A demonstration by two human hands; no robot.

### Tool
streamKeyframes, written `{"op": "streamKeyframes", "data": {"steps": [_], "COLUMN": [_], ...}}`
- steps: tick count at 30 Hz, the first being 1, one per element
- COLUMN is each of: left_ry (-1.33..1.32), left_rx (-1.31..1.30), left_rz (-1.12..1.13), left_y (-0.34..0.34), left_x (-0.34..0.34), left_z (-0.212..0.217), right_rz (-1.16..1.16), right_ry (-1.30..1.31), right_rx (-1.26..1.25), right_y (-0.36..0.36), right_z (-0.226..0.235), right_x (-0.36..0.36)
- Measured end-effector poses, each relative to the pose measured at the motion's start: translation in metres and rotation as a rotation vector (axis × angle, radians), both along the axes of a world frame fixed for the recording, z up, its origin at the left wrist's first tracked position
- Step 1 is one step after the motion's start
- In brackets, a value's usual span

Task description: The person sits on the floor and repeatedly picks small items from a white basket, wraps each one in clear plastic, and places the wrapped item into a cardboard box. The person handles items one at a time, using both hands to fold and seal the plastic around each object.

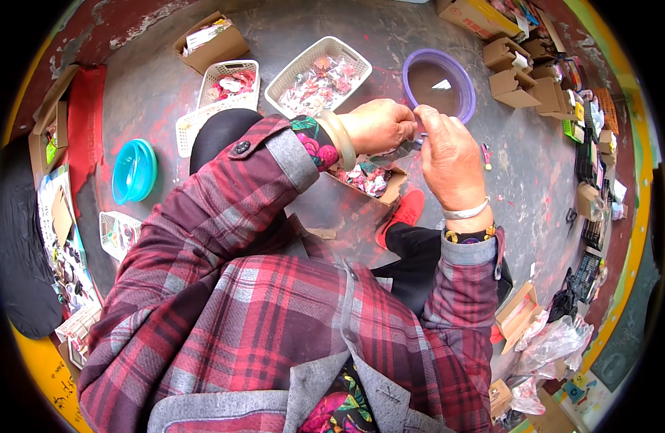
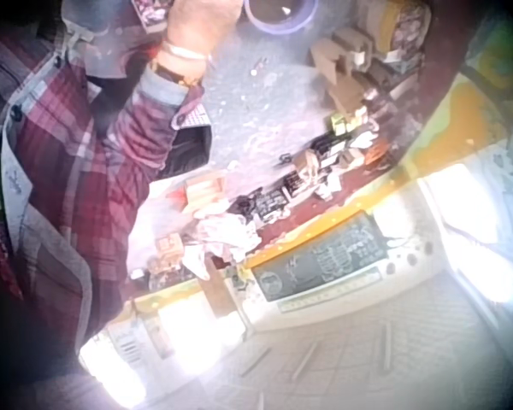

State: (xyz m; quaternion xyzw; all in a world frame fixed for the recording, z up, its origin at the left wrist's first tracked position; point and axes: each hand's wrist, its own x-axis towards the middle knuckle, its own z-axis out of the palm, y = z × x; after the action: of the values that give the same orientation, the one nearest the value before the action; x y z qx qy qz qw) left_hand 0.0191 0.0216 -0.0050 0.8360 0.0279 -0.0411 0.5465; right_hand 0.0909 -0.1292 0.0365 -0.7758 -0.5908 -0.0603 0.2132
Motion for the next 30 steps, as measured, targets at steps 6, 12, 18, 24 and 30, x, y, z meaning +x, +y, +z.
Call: {"op": "streamKeyframes", "data": {"steps": [6, 12, 18, 24, 30], "left_ry": [0.004, 0.124, 0.171, 0.14, -0.007], "left_rx": [-0.074, -0.423, -0.466, -0.16, -0.049], "left_rz": [0.039, 0.104, 0.11, 0.068, 0.023], "left_y": [-0.001, 0.001, 0.001, 0.001, -0.001], "left_x": [0.003, 0.005, 0.005, 0.002, 0.002], "left_z": [-0.012, -0.015, -0.014, 0.0, -0.006], "right_rz": [-0.142, -0.296, -0.192, -0.027, -0.129], "right_ry": [0.298, 0.558, 0.318, 0.147, 0.553], "right_rx": [0.058, 0.181, 0.208, 0.105, 0.03], "right_y": [0.003, 0.005, 0.002, 0.002, -0.003], "right_z": [-0.008, -0.006, 0.001, 0.002, -0.001], "right_x": [-0.003, -0.003, 0.003, 0.003, 0.007]}}
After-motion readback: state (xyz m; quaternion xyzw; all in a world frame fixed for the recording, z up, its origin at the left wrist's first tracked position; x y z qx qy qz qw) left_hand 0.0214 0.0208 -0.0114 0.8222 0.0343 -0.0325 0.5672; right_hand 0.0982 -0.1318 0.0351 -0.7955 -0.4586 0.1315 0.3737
